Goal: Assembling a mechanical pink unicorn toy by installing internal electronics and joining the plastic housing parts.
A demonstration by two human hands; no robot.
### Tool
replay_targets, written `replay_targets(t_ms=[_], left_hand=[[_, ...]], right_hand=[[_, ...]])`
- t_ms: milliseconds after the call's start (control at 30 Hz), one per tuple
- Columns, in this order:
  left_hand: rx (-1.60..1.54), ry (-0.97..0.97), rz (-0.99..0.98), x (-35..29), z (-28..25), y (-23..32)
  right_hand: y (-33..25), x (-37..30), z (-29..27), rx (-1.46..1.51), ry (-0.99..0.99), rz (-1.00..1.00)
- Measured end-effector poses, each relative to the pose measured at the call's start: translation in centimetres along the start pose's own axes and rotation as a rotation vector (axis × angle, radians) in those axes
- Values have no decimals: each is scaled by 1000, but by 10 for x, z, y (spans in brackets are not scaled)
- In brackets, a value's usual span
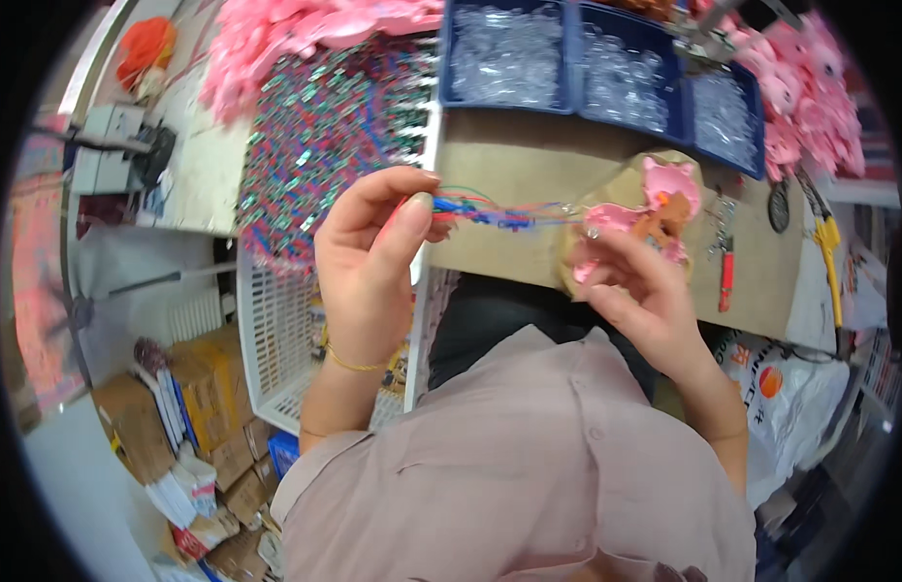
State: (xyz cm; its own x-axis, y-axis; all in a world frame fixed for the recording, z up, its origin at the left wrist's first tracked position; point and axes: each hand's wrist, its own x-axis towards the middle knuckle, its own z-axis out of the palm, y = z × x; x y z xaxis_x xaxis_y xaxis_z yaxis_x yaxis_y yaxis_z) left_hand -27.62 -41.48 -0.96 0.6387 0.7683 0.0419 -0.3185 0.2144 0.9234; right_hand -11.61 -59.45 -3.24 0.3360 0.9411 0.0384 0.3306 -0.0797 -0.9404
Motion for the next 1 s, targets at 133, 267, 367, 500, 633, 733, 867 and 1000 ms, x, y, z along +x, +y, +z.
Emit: replay_targets(t_ms=[133,267,367,500,633,733,867,1000], left_hand=[[-41,-61,-159,4,33,-44],[9,-138,-116,1,53,-39],[127,-283,-190,13,54,-34],[16,-288,-354,20,52,-52],[10,-124,-289,10,54,-60],[97,-136,-183,7,65,-67],[221,-169,-111,6,71,-66],[115,-164,-209,7,70,-65]], right_hand=[[-20,29,-12,789,160,321],[-17,46,-44,677,235,257],[-29,54,-57,538,188,110],[1,71,-57,445,274,-4],[13,35,-57,151,704,-1],[-2,24,-44,470,333,299],[2,36,-37,640,258,282],[11,37,-29,644,325,206]])
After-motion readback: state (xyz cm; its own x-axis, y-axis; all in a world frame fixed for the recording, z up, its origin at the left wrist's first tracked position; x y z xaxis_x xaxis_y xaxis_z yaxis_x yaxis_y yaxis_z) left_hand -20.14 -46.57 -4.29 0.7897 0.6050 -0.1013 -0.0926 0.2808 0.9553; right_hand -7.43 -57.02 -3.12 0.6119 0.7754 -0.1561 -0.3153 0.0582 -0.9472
